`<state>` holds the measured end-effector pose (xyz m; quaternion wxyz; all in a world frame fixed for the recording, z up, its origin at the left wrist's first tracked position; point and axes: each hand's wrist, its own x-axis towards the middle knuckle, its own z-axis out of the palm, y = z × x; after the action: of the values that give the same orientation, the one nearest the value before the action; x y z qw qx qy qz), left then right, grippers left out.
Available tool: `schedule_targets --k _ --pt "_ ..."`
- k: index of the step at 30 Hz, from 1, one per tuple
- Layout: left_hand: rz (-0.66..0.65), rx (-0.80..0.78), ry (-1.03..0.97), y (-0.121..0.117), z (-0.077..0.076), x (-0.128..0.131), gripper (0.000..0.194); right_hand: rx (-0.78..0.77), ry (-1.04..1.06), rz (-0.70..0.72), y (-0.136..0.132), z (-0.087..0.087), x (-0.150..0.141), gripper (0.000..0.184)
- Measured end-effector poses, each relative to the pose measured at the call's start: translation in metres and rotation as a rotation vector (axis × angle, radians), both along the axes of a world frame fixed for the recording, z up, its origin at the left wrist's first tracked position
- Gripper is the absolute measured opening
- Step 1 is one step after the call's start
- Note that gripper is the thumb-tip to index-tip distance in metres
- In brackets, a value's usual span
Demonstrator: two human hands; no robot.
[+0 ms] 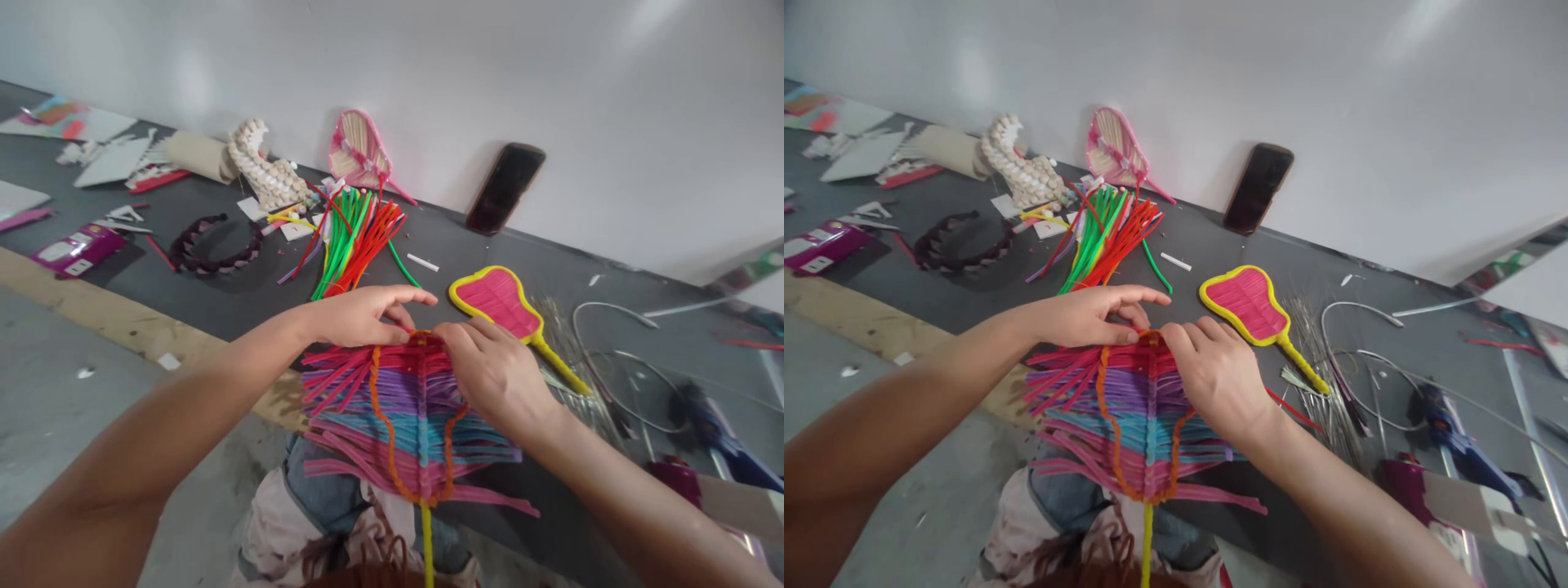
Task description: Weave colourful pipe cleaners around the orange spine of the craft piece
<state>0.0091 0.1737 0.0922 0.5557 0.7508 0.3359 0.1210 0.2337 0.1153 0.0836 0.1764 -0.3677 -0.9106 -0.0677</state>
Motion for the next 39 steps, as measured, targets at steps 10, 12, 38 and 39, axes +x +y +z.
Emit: schedule_targets --k 10,12,38,39 --pt "-0.003 -0.021 -0.059 0.001 -0.006 0.000 0.070 0.051 -0.057 0.050 -0.001 0.005 -0.009 0.022" --pt "0.018 -0.055 -0.054 0.001 -0.007 -0.001 0.070 0.016 -0.062 0.051 -0.001 0.005 -0.009 0.022" --pt "0.050 -0.123 0.098 0.002 -0.017 -0.005 0.055 -0.029 0.111 0.576 -0.017 0.014 -0.035 0.018" --pt "0.050 -0.134 0.100 0.001 -0.017 -0.007 0.053 -0.048 0.141 0.541 -0.017 0.015 -0.027 0.017"
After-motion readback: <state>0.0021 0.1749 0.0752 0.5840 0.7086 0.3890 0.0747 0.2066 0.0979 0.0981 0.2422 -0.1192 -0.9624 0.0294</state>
